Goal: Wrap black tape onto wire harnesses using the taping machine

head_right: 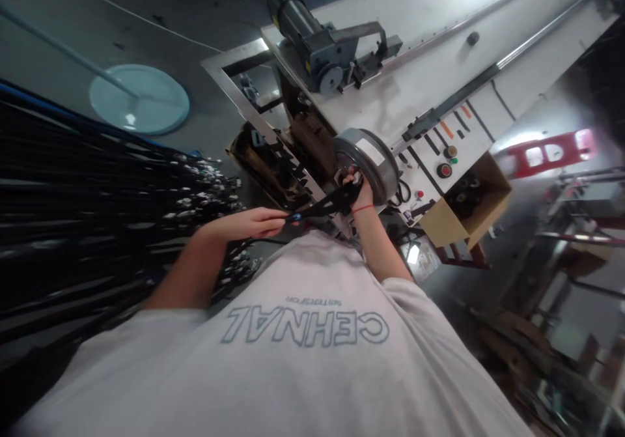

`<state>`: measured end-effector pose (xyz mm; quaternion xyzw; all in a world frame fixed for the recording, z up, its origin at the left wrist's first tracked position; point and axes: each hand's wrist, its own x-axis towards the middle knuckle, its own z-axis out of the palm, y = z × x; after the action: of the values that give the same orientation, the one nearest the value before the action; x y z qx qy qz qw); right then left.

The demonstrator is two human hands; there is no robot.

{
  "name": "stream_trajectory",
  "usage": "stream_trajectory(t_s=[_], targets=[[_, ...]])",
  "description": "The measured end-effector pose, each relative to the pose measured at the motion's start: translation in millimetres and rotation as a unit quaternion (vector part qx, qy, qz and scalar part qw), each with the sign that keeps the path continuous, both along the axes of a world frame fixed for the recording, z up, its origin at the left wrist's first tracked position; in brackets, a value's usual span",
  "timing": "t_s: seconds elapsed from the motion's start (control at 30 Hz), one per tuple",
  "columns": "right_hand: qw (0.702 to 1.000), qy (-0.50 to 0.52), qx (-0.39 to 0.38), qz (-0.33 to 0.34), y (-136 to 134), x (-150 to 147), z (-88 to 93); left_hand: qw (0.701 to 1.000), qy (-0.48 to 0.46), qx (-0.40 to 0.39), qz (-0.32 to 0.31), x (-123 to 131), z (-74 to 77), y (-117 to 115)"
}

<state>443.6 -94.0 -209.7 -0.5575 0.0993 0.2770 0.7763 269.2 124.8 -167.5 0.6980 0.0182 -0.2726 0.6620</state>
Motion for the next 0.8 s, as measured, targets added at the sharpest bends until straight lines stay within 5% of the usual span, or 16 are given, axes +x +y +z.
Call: stream_trajectory(t_s=[0.07,0.13,0.23,0.37,0.5,0.7,0.8], targets=[[0.992,-0.073,-0.083,-0.059,5,1,-6.4,1.0,-0.013,-0.013,-0.024,19,-14.9,-14],[0.964,-0.18,-0.184,-0.068,3,-8,-12.3,0.998,-0.061,0.014,0.017,40,-25.1,-27],[0.876,-0.345,-0.337,-0.003,-9,-23,-18.2,0.982,-0.149,0.079,0.086,72,-32.6,-41],[0.801,-0.357,-0.47,0.101,-18,-19,-21.5,0.973,-0.189,0.114,0.063,102,-37.2,-49],[0.808,-0.359,-0.443,0.146,-20,-14,-21.0,0.981,-0.167,0.091,0.046,106,-42.4,-46],[0.876,-0.32,-0.34,0.117,-30,-42,-17.5,0.995,-0.089,-0.001,0.049,92,-49.6,-40],[0.873,-0.313,-0.354,0.116,-28,-43,-16.3,0.996,-0.058,-0.031,0.058,87,-60.2,-47]])
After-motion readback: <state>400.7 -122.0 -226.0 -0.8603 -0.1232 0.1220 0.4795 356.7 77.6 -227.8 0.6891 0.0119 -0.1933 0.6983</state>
